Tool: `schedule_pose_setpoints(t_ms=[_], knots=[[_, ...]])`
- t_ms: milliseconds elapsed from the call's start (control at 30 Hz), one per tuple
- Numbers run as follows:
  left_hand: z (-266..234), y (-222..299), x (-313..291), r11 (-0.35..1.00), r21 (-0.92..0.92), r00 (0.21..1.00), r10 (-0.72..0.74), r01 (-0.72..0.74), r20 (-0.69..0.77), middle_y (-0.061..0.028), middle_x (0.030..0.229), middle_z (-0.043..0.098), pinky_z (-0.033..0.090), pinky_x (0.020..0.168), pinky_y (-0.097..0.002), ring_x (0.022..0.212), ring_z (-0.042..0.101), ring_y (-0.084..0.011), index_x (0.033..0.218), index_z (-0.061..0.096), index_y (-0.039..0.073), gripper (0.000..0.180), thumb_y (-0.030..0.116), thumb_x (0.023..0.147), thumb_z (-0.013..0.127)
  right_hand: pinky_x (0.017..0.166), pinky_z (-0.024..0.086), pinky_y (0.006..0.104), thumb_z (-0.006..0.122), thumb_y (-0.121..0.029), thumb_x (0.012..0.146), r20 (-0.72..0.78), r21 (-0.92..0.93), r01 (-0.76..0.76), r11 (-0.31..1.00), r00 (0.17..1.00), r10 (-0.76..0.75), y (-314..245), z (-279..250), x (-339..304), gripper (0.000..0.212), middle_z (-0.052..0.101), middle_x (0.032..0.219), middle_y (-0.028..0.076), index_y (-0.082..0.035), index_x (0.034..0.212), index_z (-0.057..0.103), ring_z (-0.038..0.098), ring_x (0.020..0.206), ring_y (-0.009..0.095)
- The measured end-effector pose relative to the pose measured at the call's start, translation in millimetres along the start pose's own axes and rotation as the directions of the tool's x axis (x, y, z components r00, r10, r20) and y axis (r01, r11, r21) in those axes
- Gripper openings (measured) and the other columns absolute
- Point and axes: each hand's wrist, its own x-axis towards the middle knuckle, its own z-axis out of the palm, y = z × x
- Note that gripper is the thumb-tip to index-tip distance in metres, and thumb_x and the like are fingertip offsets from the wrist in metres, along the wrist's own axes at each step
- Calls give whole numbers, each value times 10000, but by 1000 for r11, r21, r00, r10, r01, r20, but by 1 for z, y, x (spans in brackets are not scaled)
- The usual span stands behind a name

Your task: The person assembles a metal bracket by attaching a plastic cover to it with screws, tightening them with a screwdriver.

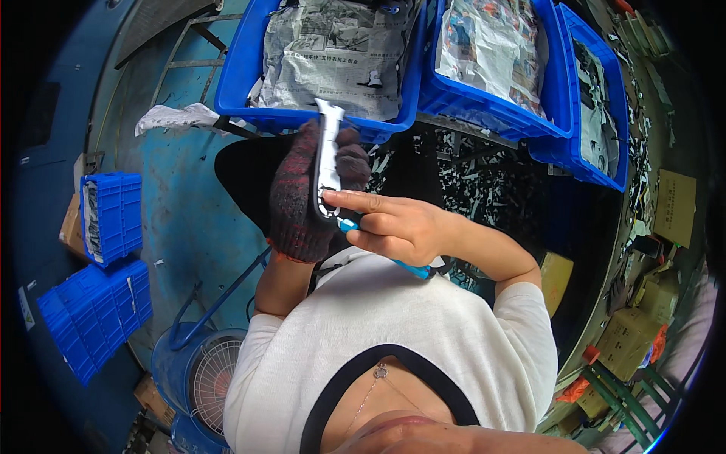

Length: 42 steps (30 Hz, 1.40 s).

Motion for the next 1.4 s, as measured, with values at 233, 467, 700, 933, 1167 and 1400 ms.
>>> schedule_pose_setpoints(t_ms=[233,467,700,933,1167,1400], knots=[[11,-30,-22,-344,921,907,301,-185,294,-152,1115,620,509,898,-310,966,610,-213,1342,465,-43,400,210,1033,467,797,558,385,697,-183,890,-244,230,11,973,969,47,4,-20,-7,214,660,886,117,-33,1037,659,658,1081,320],[7,-34,6,645,763,854,415,-34,-313,-138,1086,666,575,763,-299,903,671,-169,1282,563,2,369,274,1037,514,762,507,354,788,-148,764,-153,-100,-143,985,980,126,5,-16,-12,149,731,976,34,-108,870,691,620,976,261],[-17,-35,3,-108,985,945,286,-134,160,-71,1188,643,520,919,-309,1038,636,-147,1403,492,6,417,172,1021,519,692,463,335,874,-96,670,-289,276,-249,928,899,328,16,-21,-12,259,627,758,15,-105,759,631,575,778,217],[-11,-31,26,884,420,975,-150,205,-162,-89,1128,648,546,776,-311,921,651,-163,1270,574,42,364,279,994,597,702,563,275,686,75,851,-720,481,-201,854,466,515,37,-34,-22,234,653,840,121,-57,943,516,733,830,244],[3,-46,13,607,692,906,-123,391,-405,-67,978,604,412,488,-242,582,505,-100,1387,406,38,483,283,1010,582,630,590,307,659,47,884,-719,687,15,726,160,677,67,-105,-58,223,642,822,93,-80,959,492,721,788,247],[-3,-28,-5,607,683,905,-171,407,-389,-110,1020,621,449,496,-248,616,564,-117,1389,413,61,486,325,1011,568,715,516,220,727,-63,879,-872,198,-30,980,-463,162,69,-200,-118,143,658,853,96,-91,915,592,633,780,132]])
